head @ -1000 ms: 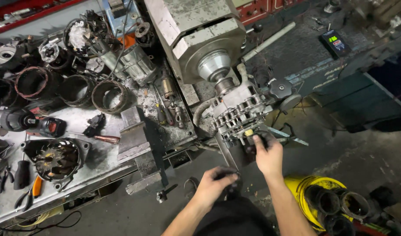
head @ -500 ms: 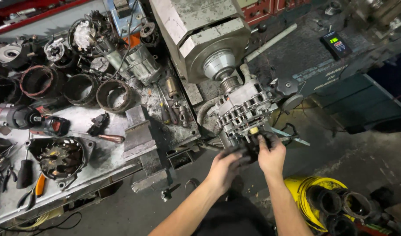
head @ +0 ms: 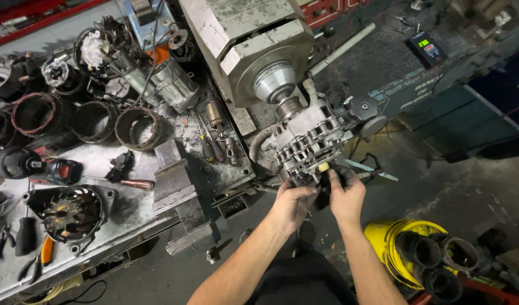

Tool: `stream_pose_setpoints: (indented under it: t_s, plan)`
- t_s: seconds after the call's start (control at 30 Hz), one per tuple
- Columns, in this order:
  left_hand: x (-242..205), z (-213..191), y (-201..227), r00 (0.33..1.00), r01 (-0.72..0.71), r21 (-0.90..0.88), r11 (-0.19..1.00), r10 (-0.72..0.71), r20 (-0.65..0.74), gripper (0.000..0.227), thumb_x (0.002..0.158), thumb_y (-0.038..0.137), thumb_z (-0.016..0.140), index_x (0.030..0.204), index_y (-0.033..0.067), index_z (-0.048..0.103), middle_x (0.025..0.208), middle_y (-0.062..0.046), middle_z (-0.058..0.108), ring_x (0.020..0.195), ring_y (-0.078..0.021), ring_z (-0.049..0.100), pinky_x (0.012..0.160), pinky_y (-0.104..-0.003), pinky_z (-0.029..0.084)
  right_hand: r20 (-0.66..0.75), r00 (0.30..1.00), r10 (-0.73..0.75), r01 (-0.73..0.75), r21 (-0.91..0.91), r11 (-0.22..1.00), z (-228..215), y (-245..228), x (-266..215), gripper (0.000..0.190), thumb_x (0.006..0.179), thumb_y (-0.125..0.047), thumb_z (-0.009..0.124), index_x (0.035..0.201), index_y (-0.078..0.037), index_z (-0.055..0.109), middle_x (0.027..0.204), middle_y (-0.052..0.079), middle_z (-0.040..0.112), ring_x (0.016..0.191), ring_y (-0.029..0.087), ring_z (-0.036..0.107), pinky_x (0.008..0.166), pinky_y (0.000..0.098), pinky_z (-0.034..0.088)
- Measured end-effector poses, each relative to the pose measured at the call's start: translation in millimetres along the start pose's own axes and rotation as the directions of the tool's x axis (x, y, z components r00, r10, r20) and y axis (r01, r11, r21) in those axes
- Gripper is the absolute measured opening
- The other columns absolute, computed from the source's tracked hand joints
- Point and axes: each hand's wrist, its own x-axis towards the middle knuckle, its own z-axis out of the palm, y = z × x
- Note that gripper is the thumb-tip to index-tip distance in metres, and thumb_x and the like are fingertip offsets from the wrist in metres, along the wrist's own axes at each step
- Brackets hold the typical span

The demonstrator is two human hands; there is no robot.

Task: The person assembles a mechanical component on a lathe, using a wrench to tighten bolts and securing parts with their hands. They handle various metal pieces and tools throughout the process.

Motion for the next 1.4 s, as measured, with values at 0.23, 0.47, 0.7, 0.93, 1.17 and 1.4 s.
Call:
stream_pose_setpoints:
  t_s: [0.23,0.47,0.7,0.93,1.17,1.4]
  plan:
    - [-1,3,2,1.000,-0.003,-0.007,1.000,0.003,0.001,0.057,0.060,-0.023,0.078,0.113,-0.0072,0.064,0.098,-0.017,0.063,0.097,-0.0301,0.068,0.087,-0.041,0.061,0.030,0.999,0.032,-0.030,-0.078,0.997,-2,-21,-4,0.017,0.100,-0.020,0.070,0.097,-0.006,0.077,0.090,0.018,0.075,0.098,0.036,0.072,0.084,0.0473,0.054]
    - [4,-17,-13,1.000,-0.015,0.003,1.000,0.015,-0.005,0.058,0.065,-0.017,0.080,0.121,-0.0064,0.065,0.107,-0.019,0.065,0.102,-0.0310,0.068,0.088,-0.042,0.060,0.031,0.999,0.012,-0.009,-0.101,0.995,6,1,-1,0.024,0.106,-0.019,0.062,0.103,0.002,0.075,0.095,0.027,0.073,0.103,0.044,0.068,0.088,0.0537,0.051]
    - [-26,-28,0,0.964,0.186,-0.130,0.974,-0.156,0.216,0.049,0.084,-0.008,0.055,0.132,0.0047,0.057,0.143,-0.009,0.061,0.128,-0.0286,0.060,0.109,-0.044,0.046,0.060,0.997,-0.053,0.056,-0.061,0.997,15,52,12,0.023,0.104,-0.013,0.059,0.111,0.008,0.067,0.100,0.022,0.074,0.080,0.033,0.067,0.076,0.0401,0.052]
    - [-43,-56,35,0.982,0.127,0.116,0.985,-0.141,0.127,0.031,0.095,0.004,0.056,0.123,-0.0053,0.061,0.117,-0.021,0.073,0.096,-0.0301,0.072,0.085,-0.036,0.058,0.098,0.994,-0.039,0.037,0.020,0.999,7,32,4,0.024,0.105,-0.010,0.060,0.118,0.010,0.065,0.105,0.020,0.073,0.082,0.028,0.064,0.079,0.0370,0.051]
    - [-91,-83,65,0.994,0.012,0.164,0.986,-0.029,0.106,0.021,0.091,0.000,0.062,0.111,-0.0046,0.067,0.099,-0.015,0.073,0.082,-0.0204,0.068,0.074,-0.029,0.053,0.071,0.962,-0.263,0.268,-0.072,0.961,2,32,1,0.016,0.101,0.005,0.067,0.113,0.015,0.066,0.102,0.025,0.071,0.084,0.034,0.066,0.082,0.0406,0.052]
    - [-175,-104,178,0.889,-0.403,0.444,0.800,0.457,-0.016,0.022,0.084,-0.003,0.066,0.102,-0.0073,0.076,0.085,-0.016,0.076,0.076,-0.0227,0.067,0.073,-0.033,0.052,0.013,0.969,-0.246,0.232,-0.384,0.894,0,24,0,0.033,0.099,-0.015,0.076,0.103,0.017,0.071,0.093,0.032,0.072,0.075,0.049,0.067,0.070,0.0500,0.054]
